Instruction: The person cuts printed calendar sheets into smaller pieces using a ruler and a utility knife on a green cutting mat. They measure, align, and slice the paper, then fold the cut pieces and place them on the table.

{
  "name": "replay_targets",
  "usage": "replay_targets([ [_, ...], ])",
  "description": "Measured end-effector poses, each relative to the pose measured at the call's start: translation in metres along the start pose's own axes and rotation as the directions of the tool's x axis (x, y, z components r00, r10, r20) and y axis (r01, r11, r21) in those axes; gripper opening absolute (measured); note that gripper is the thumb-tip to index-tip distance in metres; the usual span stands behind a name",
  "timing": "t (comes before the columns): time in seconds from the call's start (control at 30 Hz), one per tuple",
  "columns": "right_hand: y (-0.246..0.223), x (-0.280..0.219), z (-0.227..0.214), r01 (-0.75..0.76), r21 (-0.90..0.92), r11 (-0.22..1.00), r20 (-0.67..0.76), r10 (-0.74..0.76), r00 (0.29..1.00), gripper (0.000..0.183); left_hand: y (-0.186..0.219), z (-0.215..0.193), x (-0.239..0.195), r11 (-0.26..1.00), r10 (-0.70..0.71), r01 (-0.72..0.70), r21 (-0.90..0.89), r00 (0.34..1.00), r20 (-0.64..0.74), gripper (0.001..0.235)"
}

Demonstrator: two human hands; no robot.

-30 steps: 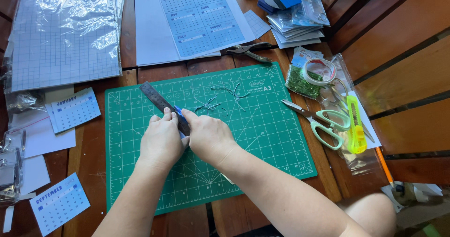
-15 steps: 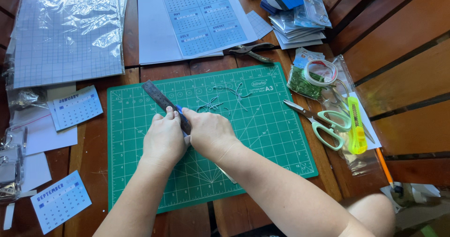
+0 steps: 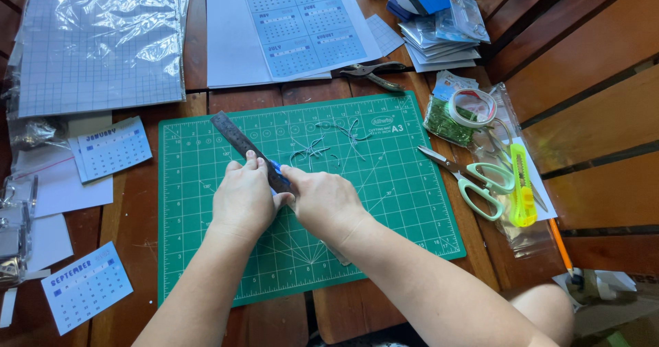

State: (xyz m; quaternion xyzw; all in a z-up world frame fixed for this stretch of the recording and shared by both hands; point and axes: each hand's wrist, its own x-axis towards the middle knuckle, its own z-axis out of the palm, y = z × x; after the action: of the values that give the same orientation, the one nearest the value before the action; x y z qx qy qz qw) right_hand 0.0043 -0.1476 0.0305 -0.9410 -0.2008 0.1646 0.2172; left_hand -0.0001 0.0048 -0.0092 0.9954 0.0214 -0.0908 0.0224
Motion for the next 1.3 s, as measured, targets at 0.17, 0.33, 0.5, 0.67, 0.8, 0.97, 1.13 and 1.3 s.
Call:
replay_targets([
  [0.17,-0.002,-0.013,-0.01,-0.014,0.03,0.999,0.005,0.013,1.0,0.04,-0.001,0.003,0.002,1.0,-0.008,0.009,-0.009,1.0,0.009,0.086],
  [0.33,-0.001,-0.022,-0.011,-0.002,-0.01,1.0,0.0,0.002,1.0,0.043,-0.001,-0.002,0.001,1.0,-0.007,0.008,-0.026,1.0,0.02,0.087],
  [0.5,0.004,-0.032,-0.009,0.017,-0.011,1.0,-0.008,-0.017,1.0,0.043,0.001,-0.005,0.001,0.999,-0.017,0.017,-0.028,1.0,0.023,0.084],
  [0.67,0.015,-0.054,-0.009,0.0,-0.029,1.0,0.0,0.0,1.0,0.045,0.001,-0.003,0.0,1.0,-0.014,0.014,-0.019,1.0,0.021,0.085],
  [0.8,0.038,-0.078,-0.025,-0.131,0.143,0.981,-0.012,0.134,0.991,0.041,0.0,-0.001,-0.002,1.0,-0.002,0.002,-0.027,1.0,0.008,0.086],
  [0.97,0.082,-0.056,-0.011,-0.073,0.211,0.975,-0.316,0.139,0.939,0.043,-0.003,0.007,-0.003,0.999,0.021,-0.022,-0.024,1.0,-0.015,0.086],
  [1.13,0.125,-0.033,0.025,-0.053,0.033,0.998,-0.524,0.063,0.85,0.039,-0.009,0.022,0.004,0.999,0.027,-0.029,-0.036,0.998,-0.051,0.079],
  [1.3,0.099,-0.04,0.038,-0.042,-0.162,0.986,-0.627,-0.07,0.776,0.033,-0.015,0.028,0.007,0.996,0.042,-0.044,-0.075,0.999,-0.032,0.078],
])
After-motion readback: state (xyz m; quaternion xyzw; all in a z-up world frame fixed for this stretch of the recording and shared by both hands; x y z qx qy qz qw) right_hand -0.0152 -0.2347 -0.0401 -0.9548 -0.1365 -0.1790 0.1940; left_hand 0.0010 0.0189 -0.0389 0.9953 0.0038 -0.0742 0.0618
